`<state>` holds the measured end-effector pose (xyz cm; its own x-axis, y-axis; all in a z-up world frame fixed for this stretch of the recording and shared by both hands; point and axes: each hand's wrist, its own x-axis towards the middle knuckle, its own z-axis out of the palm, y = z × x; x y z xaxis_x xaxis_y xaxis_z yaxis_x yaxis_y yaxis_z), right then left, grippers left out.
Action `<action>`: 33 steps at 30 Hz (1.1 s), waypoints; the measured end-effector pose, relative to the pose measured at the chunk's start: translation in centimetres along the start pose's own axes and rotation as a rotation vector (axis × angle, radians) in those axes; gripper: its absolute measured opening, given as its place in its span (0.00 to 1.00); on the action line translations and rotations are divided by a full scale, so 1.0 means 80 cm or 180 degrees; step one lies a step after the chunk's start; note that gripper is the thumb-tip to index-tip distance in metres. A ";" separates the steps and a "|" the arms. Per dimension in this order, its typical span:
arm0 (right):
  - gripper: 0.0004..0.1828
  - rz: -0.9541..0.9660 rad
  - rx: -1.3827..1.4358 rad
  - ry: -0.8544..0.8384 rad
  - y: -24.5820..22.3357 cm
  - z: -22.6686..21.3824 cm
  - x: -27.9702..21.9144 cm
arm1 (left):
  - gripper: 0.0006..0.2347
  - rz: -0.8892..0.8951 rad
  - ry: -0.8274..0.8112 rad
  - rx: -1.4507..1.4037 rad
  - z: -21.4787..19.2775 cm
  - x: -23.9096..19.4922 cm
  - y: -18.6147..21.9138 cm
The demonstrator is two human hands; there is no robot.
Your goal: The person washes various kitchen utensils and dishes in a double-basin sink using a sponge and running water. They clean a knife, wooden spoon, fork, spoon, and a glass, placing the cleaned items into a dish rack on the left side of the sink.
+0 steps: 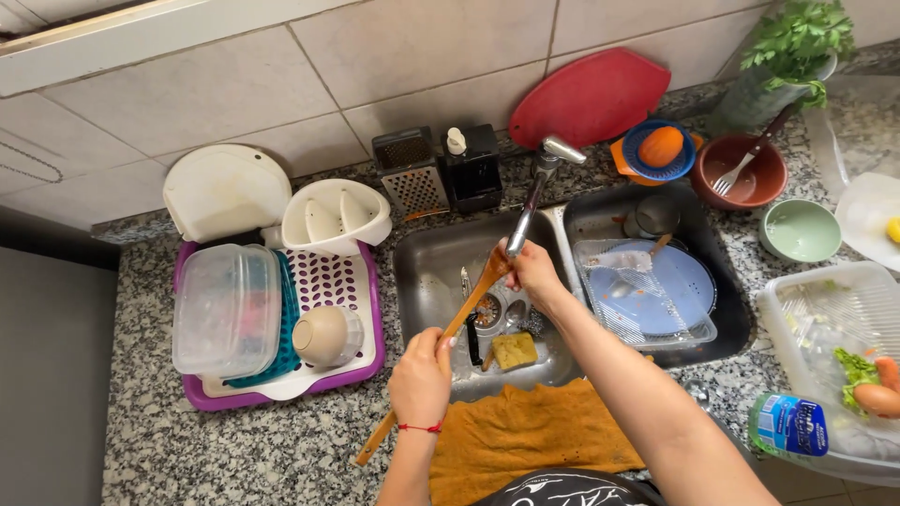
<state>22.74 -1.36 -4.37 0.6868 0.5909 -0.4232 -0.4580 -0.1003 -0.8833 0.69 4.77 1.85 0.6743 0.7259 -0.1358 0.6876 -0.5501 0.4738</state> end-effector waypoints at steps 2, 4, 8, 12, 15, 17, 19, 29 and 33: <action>0.17 0.0021 -0.0151 0.0498 0.014 -0.004 0.006 | 0.10 0.0047 -0.0070 0.0055 0.009 -0.003 0.011; 0.23 0.0047 -0.0296 0.0998 0.017 -0.005 0.003 | 0.10 0.0096 -0.0142 0.0115 0.016 -0.006 0.013; 0.03 0.0329 -0.0073 0.0294 0.007 0.004 -0.023 | 0.10 -0.0040 -0.0046 0.0033 0.024 -0.007 -0.001; 0.10 0.0300 -0.0515 0.0802 0.001 0.013 -0.024 | 0.10 0.0032 -0.0049 -0.0232 0.013 -0.021 0.008; 0.28 0.0730 -0.0607 0.0814 0.005 0.017 -0.014 | 0.06 0.0135 0.0219 0.0229 0.015 -0.029 0.009; 0.25 0.0893 -0.0558 0.0542 -0.017 0.029 -0.025 | 0.04 0.0340 0.0655 0.0637 0.020 -0.025 0.002; 0.26 0.1063 -0.0544 0.0217 -0.009 0.023 -0.017 | 0.03 0.0480 0.1102 0.1074 0.013 -0.025 -0.004; 0.10 0.0066 -0.0647 0.0310 0.040 -0.033 0.021 | 0.06 0.0643 0.1921 0.1559 -0.099 -0.017 -0.079; 0.10 -0.0013 -0.1174 0.0206 0.056 -0.029 -0.008 | 0.05 0.0122 0.2395 0.2746 -0.212 0.034 -0.152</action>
<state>21.55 -4.03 -8.54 0.7279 0.5411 -0.4211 -0.2294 -0.3866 -0.8933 -10.39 20.41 10.46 0.5666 0.6056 0.5587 0.8216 -0.4662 -0.3280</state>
